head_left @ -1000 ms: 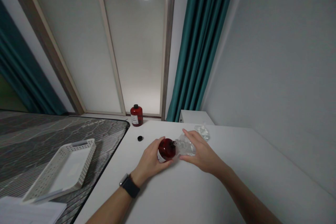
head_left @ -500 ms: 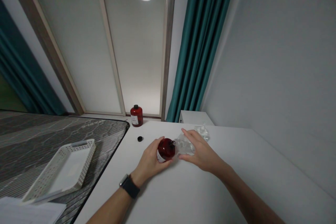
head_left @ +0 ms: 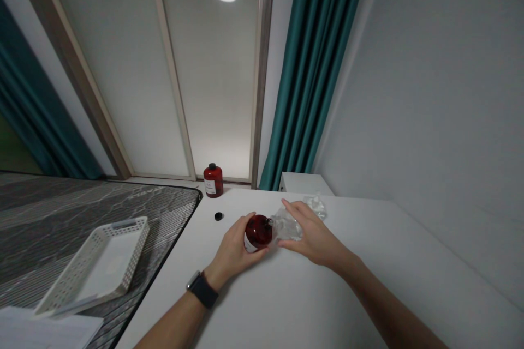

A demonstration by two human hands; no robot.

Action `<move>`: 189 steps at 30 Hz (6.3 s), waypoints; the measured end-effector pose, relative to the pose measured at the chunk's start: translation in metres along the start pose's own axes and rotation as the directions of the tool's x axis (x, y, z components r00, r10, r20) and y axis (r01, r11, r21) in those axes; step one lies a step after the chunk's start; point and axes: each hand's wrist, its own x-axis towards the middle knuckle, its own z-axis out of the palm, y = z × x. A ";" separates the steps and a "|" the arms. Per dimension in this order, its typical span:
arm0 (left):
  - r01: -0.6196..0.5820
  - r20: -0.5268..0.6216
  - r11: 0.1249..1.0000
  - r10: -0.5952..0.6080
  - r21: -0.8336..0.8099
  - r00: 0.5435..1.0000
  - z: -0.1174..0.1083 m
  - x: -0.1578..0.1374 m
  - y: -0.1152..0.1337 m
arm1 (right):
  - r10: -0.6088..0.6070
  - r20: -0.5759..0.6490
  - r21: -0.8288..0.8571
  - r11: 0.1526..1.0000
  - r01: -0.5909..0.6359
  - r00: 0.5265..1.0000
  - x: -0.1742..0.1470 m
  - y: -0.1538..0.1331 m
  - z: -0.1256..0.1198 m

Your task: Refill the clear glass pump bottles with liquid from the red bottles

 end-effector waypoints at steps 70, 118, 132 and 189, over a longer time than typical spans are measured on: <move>0.075 -0.020 0.990 -0.078 -0.119 0.997 0.009 -0.003 0.002 | 0.000 0.082 -0.030 1.000 0.003 0.997 0.010 -0.007 -0.015; 0.119 -0.008 0.974 -0.123 -0.193 0.992 0.012 -0.004 0.006 | 0.009 0.139 -0.062 0.998 0.000 0.990 0.015 -0.012 -0.024; 0.155 -0.011 0.961 -0.161 -0.231 0.987 0.016 -0.003 0.008 | 0.026 0.164 -0.070 0.997 -0.014 0.986 0.018 -0.017 -0.030; 0.192 0.010 0.924 -0.200 -0.330 0.980 0.021 -0.005 0.015 | 0.051 0.197 -0.103 0.994 -0.031 0.979 0.020 -0.020 -0.036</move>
